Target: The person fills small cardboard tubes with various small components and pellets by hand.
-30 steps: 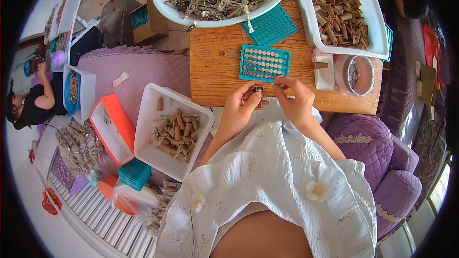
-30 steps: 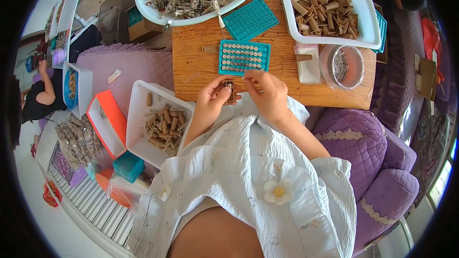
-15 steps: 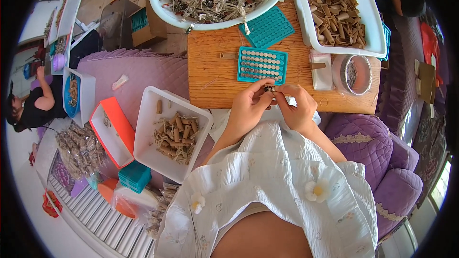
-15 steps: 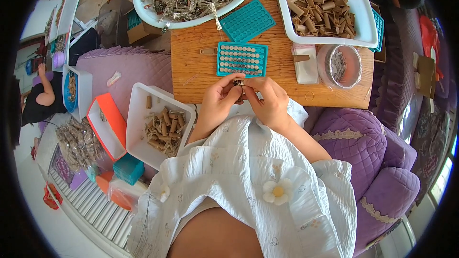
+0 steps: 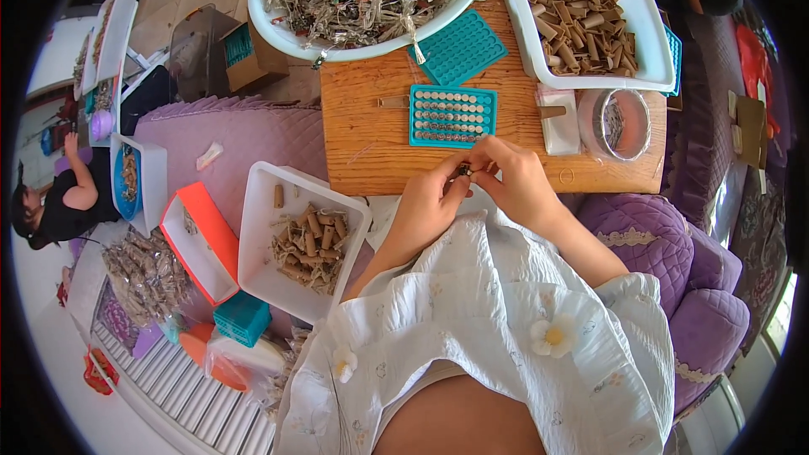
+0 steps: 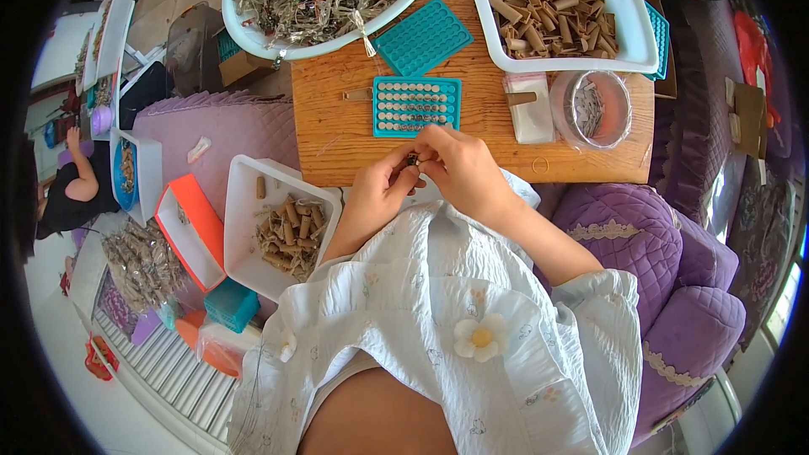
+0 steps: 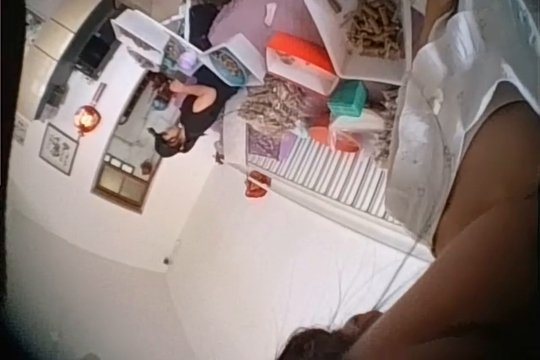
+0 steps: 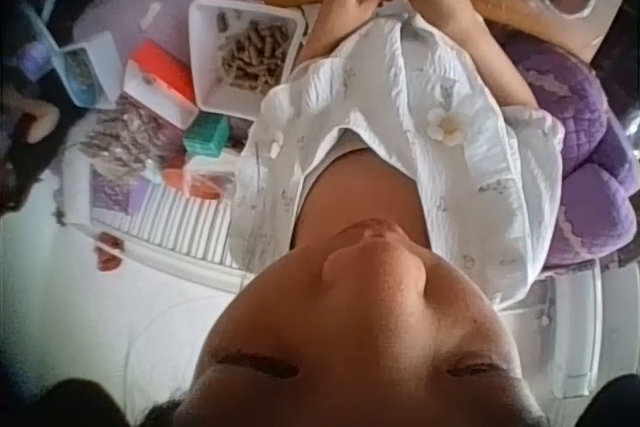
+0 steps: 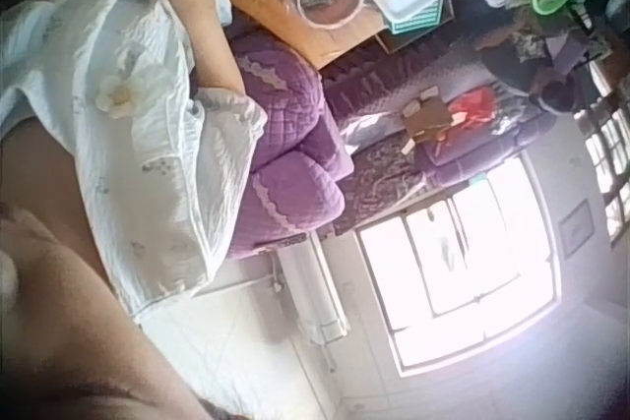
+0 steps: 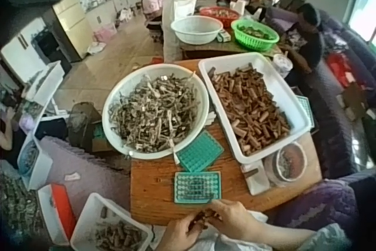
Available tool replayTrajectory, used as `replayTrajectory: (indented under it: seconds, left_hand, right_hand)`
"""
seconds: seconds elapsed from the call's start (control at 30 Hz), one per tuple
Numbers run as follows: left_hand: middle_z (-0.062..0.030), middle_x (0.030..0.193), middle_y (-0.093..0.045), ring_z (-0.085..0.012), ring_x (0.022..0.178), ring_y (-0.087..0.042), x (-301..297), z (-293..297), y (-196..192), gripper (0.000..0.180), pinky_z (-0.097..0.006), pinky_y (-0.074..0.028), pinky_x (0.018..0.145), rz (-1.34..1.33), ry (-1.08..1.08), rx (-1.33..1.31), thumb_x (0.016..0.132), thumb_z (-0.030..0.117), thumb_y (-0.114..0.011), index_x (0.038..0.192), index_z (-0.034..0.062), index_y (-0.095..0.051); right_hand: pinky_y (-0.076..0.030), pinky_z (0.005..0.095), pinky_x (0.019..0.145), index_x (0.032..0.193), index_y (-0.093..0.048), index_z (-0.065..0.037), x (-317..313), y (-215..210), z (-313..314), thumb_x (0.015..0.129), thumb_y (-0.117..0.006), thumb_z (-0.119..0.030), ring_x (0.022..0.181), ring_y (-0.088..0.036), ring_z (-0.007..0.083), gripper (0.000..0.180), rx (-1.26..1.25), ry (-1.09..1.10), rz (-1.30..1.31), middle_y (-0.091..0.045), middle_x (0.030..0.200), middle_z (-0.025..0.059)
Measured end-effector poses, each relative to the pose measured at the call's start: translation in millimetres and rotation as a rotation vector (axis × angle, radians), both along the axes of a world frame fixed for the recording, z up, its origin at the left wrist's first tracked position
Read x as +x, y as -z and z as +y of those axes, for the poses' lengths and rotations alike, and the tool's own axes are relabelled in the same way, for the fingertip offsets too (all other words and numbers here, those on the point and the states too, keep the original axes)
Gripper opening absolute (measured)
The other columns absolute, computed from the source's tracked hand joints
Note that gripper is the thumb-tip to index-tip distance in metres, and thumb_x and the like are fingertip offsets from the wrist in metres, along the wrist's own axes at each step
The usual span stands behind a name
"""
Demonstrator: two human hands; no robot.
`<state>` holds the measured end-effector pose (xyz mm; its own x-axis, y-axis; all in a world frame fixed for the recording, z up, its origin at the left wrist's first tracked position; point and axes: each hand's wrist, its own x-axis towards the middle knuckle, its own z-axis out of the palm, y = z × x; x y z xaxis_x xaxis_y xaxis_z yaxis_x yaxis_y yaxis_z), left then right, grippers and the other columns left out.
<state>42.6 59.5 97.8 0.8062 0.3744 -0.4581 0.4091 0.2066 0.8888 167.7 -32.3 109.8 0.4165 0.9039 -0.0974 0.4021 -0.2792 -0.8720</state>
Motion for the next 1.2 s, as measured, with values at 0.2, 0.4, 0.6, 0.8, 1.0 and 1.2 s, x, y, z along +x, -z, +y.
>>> replayTrajectory:
  seconds: [0.2,0.4,0.6,0.8,1.0,1.2]
  left_hand:
    - [-0.0065,0.084,-0.058,-0.0122,0.071,-0.057,5.4,3.7,4.1,0.024,-0.024,-0.045,0.063,-0.008,0.254,0.24,0.084,0.005,-0.043,0.107,-0.0019,-0.047]
    - [-0.0054,0.088,-0.058,-0.0117,0.067,-0.057,12.3,17.5,22.4,0.025,-0.023,-0.046,0.061,-0.096,-0.046,-0.536,0.084,0.014,-0.043,0.107,0.004,-0.048]
    - [-0.0076,0.084,-0.057,-0.0131,0.064,-0.057,-3.8,38.6,35.0,0.024,-0.023,-0.047,0.055,-0.193,-0.3,-0.67,0.083,0.014,-0.043,0.104,0.0031,-0.048]
    - [-0.0073,0.084,-0.057,-0.0127,0.062,-0.058,-8.3,43.5,37.3,0.022,-0.023,-0.047,0.054,-0.317,-0.349,-0.724,0.084,0.018,-0.044,0.1,0.0039,-0.05]
    - [-0.0072,0.083,-0.056,-0.0121,0.062,-0.056,-9.0,34.0,29.2,0.028,-0.023,-0.047,0.053,-0.213,-0.369,-0.572,0.082,0.018,-0.053,0.105,0.0032,-0.047]
    - [-0.0078,0.089,-0.058,-0.0142,0.069,-0.059,-4.2,27.9,13.1,0.036,-0.025,-0.049,0.061,-0.222,-0.34,-0.493,0.079,0.02,-0.058,0.109,0.0049,-0.047]
  right_hand:
    - [-0.044,0.0275,0.058,0.089,-0.05,-0.002,24.1,1.5,3.3,0.062,-0.064,0.002,0.067,-0.053,0.0164,0.031,-0.148,-0.159,0.127,-0.055,0.077,0.0081]
    - [-0.044,0.0307,0.06,0.091,-0.053,-0.001,50.6,20.8,-1.6,0.065,-0.063,-0.003,0.069,-0.055,0.0217,0.028,-0.127,-0.125,0.134,-0.056,0.079,0.0109]
    - [-0.044,0.0342,0.069,0.094,-0.053,-0.003,82.7,65.0,-37.7,0.069,-0.055,-0.002,0.083,-0.054,0.0287,0.025,-0.156,0.15,-0.784,-0.055,0.092,0.01]
    - [-0.044,0.0353,0.07,0.102,-0.052,-0.007,87.4,84.5,-37.6,0.073,-0.053,-0.007,0.081,-0.052,0.0292,0.029,-0.357,0.157,-0.813,-0.054,0.095,0.0104]
    - [-0.047,0.0266,0.059,0.105,-0.048,-0.002,65.9,51.3,-28.8,0.079,-0.057,-0.021,0.071,-0.056,0.0156,0.033,0.021,0.325,0.818,-0.056,0.09,0.0053]
    - [-0.051,0.0183,0.062,0.119,-0.034,0.002,39.5,19.6,-16.0,0.08,-0.053,-0.028,0.079,-0.056,0.0131,0.053,0.421,0.193,1.733,-0.053,0.094,0.0086]
